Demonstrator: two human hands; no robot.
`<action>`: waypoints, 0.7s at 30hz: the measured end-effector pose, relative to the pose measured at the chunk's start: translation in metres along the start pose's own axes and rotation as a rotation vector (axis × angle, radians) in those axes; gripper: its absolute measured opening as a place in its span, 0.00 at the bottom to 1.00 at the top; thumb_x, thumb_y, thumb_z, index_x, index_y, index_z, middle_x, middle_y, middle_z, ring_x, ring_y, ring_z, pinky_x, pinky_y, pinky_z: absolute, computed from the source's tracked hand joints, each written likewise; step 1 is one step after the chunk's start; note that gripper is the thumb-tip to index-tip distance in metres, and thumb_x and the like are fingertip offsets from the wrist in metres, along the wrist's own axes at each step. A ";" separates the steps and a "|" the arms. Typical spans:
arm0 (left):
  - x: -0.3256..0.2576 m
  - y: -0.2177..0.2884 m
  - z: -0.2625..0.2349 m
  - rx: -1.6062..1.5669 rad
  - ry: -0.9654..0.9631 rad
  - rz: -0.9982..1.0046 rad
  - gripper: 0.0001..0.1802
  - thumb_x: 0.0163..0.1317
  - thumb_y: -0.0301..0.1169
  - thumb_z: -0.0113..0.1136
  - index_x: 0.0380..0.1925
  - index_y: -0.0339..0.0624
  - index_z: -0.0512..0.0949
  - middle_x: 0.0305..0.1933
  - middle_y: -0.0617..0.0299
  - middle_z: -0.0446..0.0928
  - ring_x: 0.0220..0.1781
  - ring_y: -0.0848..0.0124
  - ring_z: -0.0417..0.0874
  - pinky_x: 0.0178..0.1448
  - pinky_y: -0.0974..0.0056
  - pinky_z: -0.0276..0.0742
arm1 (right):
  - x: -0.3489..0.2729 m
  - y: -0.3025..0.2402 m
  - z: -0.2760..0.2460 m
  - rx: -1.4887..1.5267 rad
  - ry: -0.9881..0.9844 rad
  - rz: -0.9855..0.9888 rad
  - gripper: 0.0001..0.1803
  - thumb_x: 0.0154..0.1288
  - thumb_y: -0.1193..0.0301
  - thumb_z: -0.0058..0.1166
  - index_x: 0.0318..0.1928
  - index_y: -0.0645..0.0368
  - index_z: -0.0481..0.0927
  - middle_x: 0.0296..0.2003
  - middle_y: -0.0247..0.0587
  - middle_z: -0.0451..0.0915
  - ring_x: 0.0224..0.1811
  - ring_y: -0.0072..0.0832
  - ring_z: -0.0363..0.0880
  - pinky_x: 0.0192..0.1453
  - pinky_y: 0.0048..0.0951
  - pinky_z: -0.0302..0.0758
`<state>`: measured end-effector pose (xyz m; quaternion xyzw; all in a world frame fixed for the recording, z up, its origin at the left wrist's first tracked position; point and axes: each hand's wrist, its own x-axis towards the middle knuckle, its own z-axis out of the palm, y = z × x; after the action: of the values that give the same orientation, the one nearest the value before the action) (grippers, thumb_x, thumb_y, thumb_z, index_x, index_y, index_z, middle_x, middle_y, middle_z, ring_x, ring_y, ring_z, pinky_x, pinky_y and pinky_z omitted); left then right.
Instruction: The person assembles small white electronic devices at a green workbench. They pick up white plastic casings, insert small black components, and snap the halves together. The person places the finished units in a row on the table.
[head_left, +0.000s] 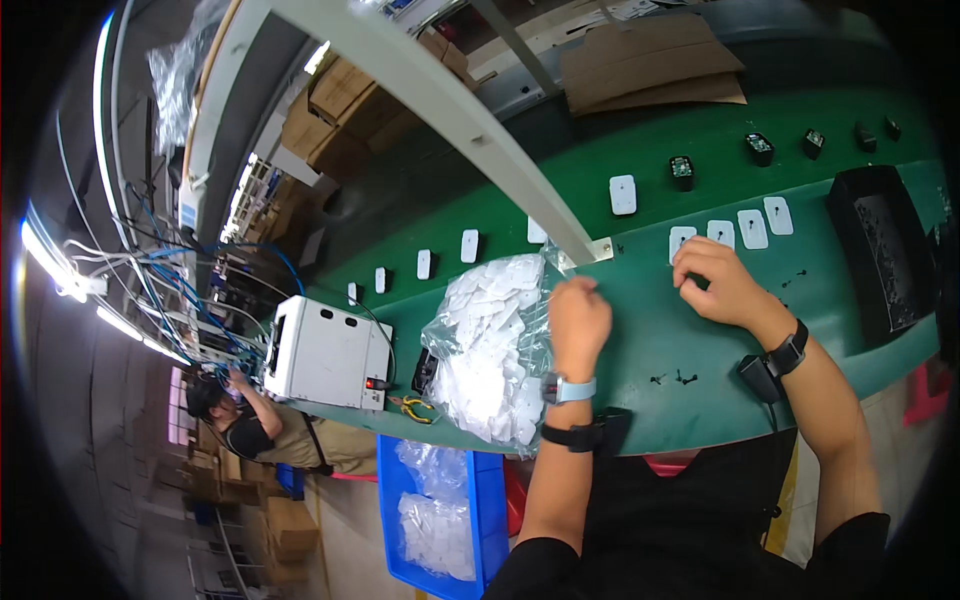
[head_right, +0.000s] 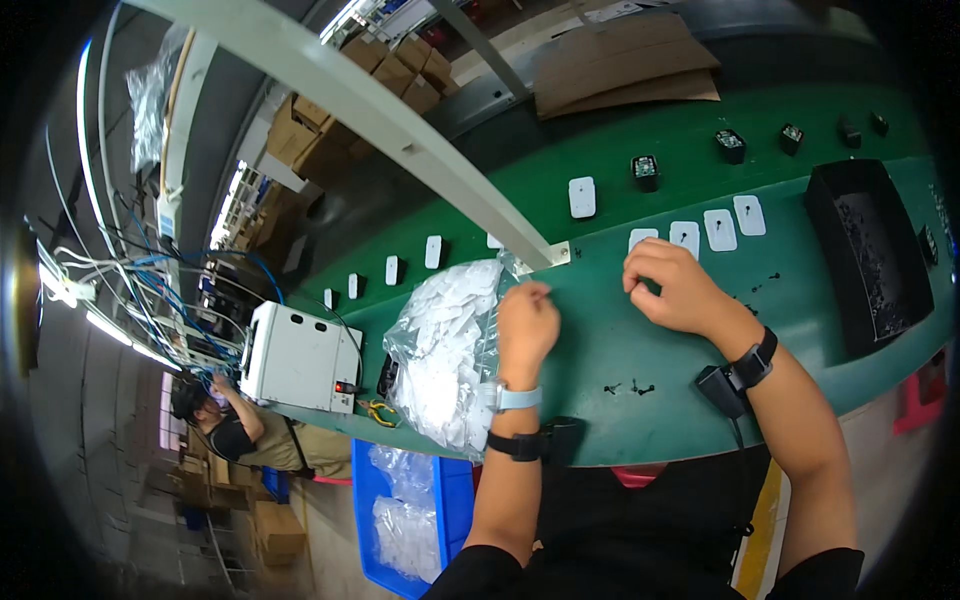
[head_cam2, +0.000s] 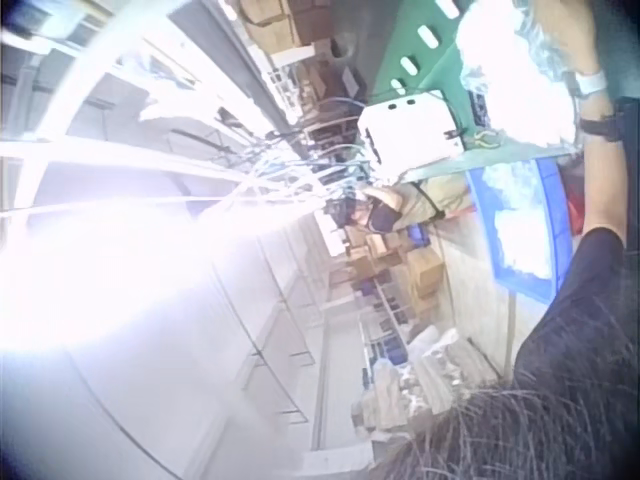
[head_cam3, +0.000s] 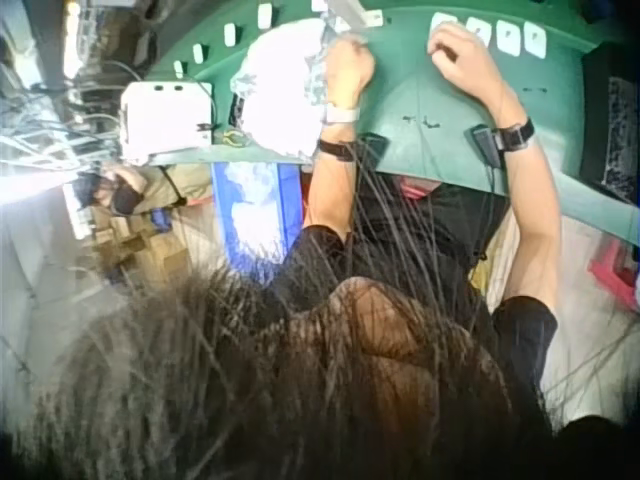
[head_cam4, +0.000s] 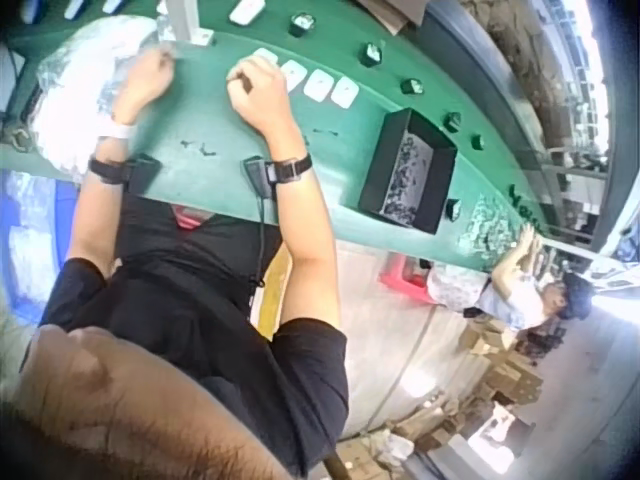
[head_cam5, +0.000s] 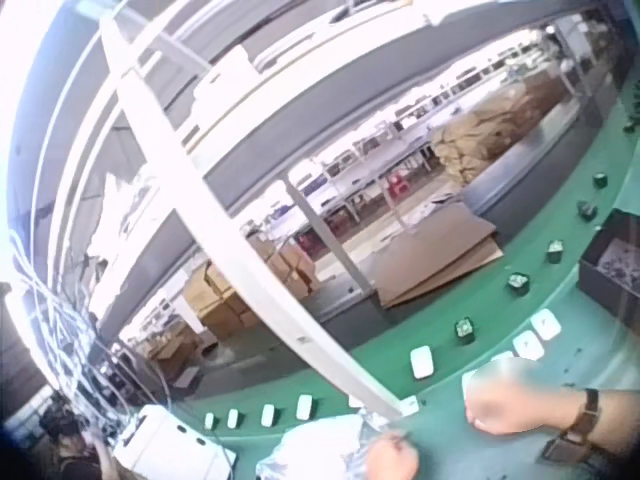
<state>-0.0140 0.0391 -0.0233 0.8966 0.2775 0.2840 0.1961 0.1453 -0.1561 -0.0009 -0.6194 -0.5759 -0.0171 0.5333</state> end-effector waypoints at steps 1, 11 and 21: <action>-0.005 -0.019 -0.004 0.142 -0.012 -0.013 0.12 0.54 0.21 0.55 0.39 0.31 0.82 0.34 0.43 0.79 0.42 0.45 0.80 0.51 0.47 0.75 | -0.001 0.000 0.000 0.003 -0.018 -0.011 0.04 0.51 0.82 0.55 0.28 0.61 0.77 0.30 0.40 0.77 0.35 0.38 0.77 0.39 0.36 0.75; 0.015 -0.048 -0.044 0.813 0.115 -0.034 0.10 0.51 0.24 0.63 0.35 0.36 0.85 0.41 0.41 0.79 0.48 0.44 0.80 0.54 0.48 0.78 | -0.010 -0.002 0.002 -0.014 -0.139 -0.006 0.03 0.53 0.77 0.51 0.26 0.59 0.77 0.27 0.40 0.76 0.34 0.42 0.77 0.39 0.42 0.75; -0.013 0.055 -0.074 0.094 0.201 -0.144 0.07 0.62 0.26 0.59 0.33 0.31 0.79 0.33 0.49 0.81 0.43 0.60 0.83 0.49 0.60 0.79 | -0.019 -0.009 -0.003 0.199 -0.581 0.111 0.09 0.51 0.71 0.58 0.33 0.62 0.84 0.31 0.42 0.83 0.35 0.37 0.83 0.41 0.38 0.79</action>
<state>-0.0480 0.0032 0.0559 0.8495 0.3724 0.3444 0.1450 0.1338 -0.1731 -0.0057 -0.5735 -0.6684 0.2464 0.4045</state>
